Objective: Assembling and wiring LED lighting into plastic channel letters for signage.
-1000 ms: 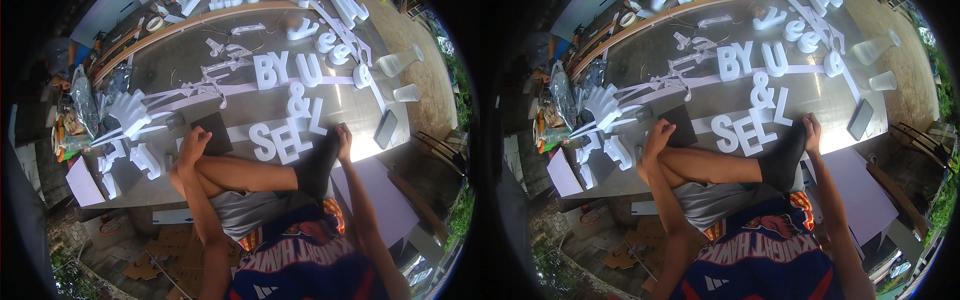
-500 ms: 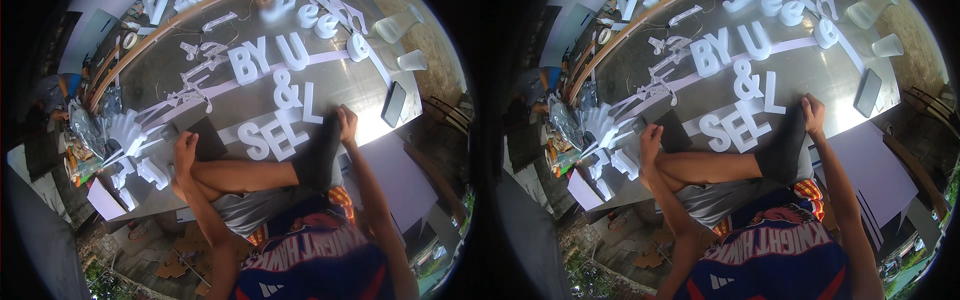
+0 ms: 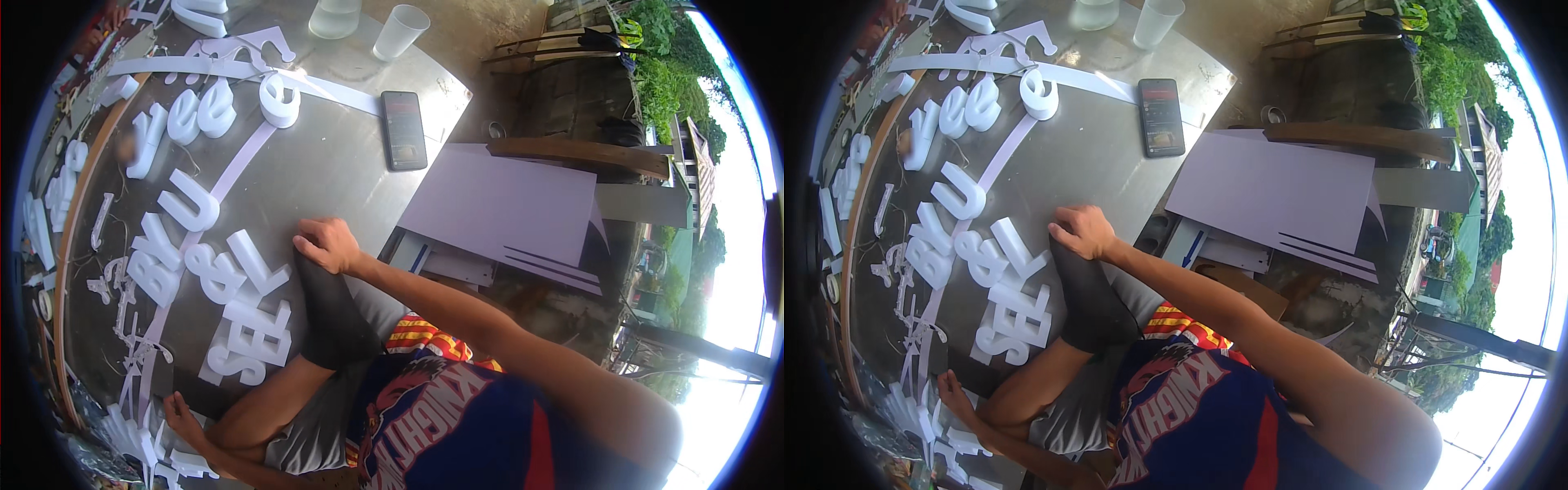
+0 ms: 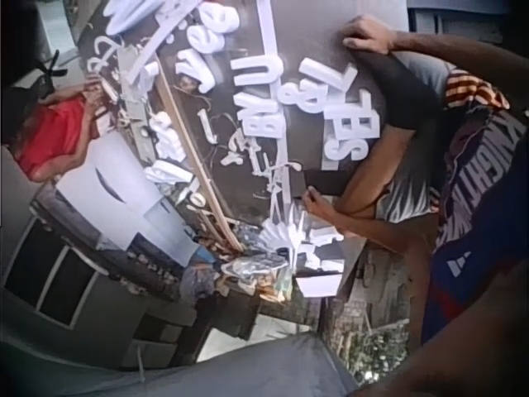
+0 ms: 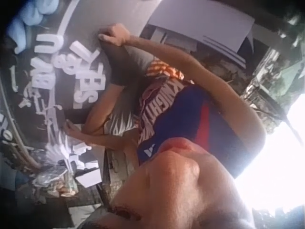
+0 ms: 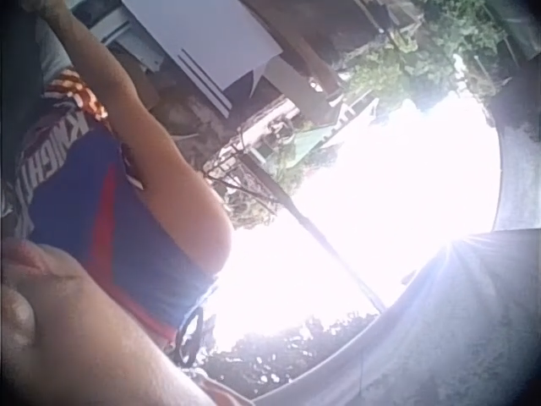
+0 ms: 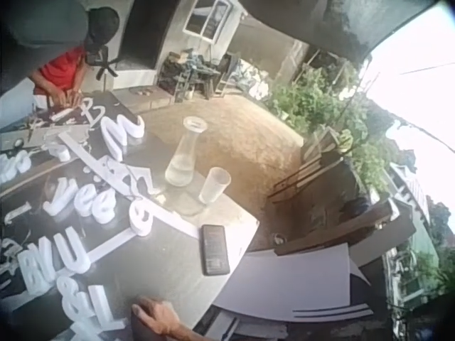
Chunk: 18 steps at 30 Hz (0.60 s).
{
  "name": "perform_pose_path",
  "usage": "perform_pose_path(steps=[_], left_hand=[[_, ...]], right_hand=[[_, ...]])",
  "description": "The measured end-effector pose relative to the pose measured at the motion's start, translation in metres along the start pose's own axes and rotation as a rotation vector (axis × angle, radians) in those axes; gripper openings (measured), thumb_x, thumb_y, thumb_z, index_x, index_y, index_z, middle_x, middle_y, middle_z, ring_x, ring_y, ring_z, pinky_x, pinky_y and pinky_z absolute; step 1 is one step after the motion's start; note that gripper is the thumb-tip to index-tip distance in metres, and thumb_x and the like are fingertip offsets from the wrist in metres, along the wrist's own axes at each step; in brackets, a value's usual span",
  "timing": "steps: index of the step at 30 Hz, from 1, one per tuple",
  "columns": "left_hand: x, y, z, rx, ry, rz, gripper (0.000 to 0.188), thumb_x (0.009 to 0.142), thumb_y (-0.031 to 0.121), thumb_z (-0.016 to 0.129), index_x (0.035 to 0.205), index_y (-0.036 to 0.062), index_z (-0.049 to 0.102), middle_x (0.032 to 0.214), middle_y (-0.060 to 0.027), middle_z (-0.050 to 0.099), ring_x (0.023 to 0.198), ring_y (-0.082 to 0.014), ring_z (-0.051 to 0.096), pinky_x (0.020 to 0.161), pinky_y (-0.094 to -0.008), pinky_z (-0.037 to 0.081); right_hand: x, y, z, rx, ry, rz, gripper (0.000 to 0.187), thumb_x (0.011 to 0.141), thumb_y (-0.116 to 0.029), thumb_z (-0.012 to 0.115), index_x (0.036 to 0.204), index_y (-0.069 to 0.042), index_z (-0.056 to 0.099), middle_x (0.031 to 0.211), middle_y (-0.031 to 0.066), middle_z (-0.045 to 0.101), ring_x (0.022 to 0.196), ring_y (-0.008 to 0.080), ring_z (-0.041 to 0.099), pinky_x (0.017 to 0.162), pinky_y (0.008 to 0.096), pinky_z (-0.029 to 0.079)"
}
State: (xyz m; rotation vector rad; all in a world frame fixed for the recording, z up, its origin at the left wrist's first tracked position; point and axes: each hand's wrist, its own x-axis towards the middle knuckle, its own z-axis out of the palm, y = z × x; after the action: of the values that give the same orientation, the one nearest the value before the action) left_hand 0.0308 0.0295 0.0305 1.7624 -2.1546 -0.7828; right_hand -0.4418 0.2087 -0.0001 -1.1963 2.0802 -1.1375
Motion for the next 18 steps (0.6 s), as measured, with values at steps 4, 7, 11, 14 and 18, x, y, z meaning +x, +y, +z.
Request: perform_pose_path(steps=[4, 7, 11, 14, 18], left_hand=[[-0.002, -0.019, -0.001, 0.026, 0.033, -0.063, 0.029, 0.094, 0.027, 0.055, 0.084, -0.0007, 0.056, 0.069, -0.0061, 0.046, 0.064, -0.0169, 0.042, 0.060, -0.0318, 0.036], [-0.002, -0.023, -0.005, 0.012, 0.052, -0.131, 0.029, 0.093, 0.027, 0.056, 0.089, -0.0019, 0.059, 0.073, -0.0085, 0.051, 0.066, -0.0184, 0.046, 0.063, -0.0321, 0.039], [0.006, -0.007, -0.010, 0.161, 0.076, -0.075, 0.030, 0.092, 0.025, 0.057, 0.091, -0.0041, 0.059, 0.079, -0.0120, 0.057, 0.071, -0.0212, 0.051, 0.067, -0.0335, 0.043], [0.025, 0.010, -0.011, 0.115, 0.098, 0.052, 0.016, 0.091, 0.015, 0.059, 0.093, -0.0017, 0.059, 0.082, -0.0120, 0.060, 0.076, -0.0208, 0.056, 0.068, -0.0340, 0.045], [0.083, 0.030, -0.012, 0.071, 0.205, 0.240, 0.011, 0.086, 0.012, 0.063, 0.089, 0.0012, 0.061, 0.079, -0.0088, 0.063, 0.071, -0.0187, 0.058, 0.066, -0.0317, 0.046]], right_hand=[[0.002, 0.004, 0.001, -0.003, 0.042, -0.061, 0.034, 0.083, -0.034, 0.051, 0.072, -0.002, 0.049, 0.065, 0.0181, 0.050, 0.064, 0.0383, 0.051, 0.058, 0.0442, 0.040], [0.001, 0.004, -0.002, 0.028, 0.010, -0.036, 0.035, 0.083, -0.035, 0.052, 0.073, -0.002, 0.052, 0.068, 0.0171, 0.055, 0.068, 0.0381, 0.055, 0.062, 0.0453, 0.043], [0.001, 0.004, -0.004, 0.056, 0.036, -0.039, 0.035, 0.083, -0.036, 0.053, 0.073, -0.002, 0.053, 0.068, 0.0172, 0.055, 0.068, 0.0379, 0.055, 0.063, 0.0448, 0.043], [0.001, 0.006, -0.001, 0.037, 0.005, -0.013, 0.036, 0.083, -0.036, 0.054, 0.071, -0.002, 0.052, 0.067, 0.0170, 0.055, 0.067, 0.0382, 0.055, 0.062, 0.0447, 0.044], [0.001, 0.007, 0.010, 0.081, 0.053, -0.004, 0.032, 0.084, -0.029, 0.057, 0.070, -0.001, 0.051, 0.065, 0.0180, 0.053, 0.062, 0.0386, 0.052, 0.056, 0.0432, 0.040]])
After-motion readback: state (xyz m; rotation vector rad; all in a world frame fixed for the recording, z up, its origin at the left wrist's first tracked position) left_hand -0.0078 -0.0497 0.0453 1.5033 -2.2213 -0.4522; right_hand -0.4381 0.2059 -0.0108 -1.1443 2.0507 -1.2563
